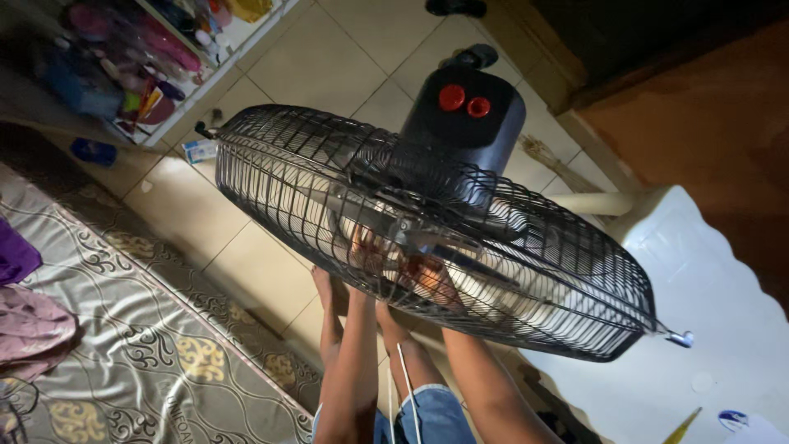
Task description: The person assembles a standing fan by attaching the fan blades to the motor hub, securing them with a nut, and then fitting the front and rear wire cages. The person uses a screwdriver to tighten the nut and adjusts the fan head angle.
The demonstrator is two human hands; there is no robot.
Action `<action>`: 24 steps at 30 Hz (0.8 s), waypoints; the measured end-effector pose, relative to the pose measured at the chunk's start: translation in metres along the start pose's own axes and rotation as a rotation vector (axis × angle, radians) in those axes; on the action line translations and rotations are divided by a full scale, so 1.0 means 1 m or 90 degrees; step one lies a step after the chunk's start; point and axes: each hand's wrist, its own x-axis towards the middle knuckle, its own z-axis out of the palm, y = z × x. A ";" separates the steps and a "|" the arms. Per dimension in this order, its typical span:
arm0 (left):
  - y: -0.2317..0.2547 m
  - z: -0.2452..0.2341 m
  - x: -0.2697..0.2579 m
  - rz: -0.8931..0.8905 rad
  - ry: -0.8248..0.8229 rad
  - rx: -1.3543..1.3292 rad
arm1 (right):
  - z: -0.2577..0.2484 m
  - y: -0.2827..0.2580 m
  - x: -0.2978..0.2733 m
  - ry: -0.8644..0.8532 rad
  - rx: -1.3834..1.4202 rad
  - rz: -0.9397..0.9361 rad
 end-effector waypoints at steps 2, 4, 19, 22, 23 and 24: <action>0.002 0.005 0.005 -0.001 -0.004 0.002 | 0.003 0.003 0.006 -0.013 0.008 -0.008; -0.002 0.011 0.007 -0.003 -0.013 0.004 | 0.005 0.006 0.008 -0.019 0.016 -0.008; 0.033 -0.006 0.017 0.109 0.052 0.060 | -0.010 0.006 -0.001 -0.015 -0.039 -0.023; 0.038 0.004 0.015 0.199 0.216 0.277 | -0.011 0.014 0.013 0.182 -0.158 -0.099; 0.039 0.011 0.016 0.228 0.272 0.349 | -0.011 0.016 0.015 0.199 -0.205 -0.095; 0.039 0.019 0.016 0.253 0.328 0.419 | -0.012 0.017 0.016 0.207 -0.248 -0.084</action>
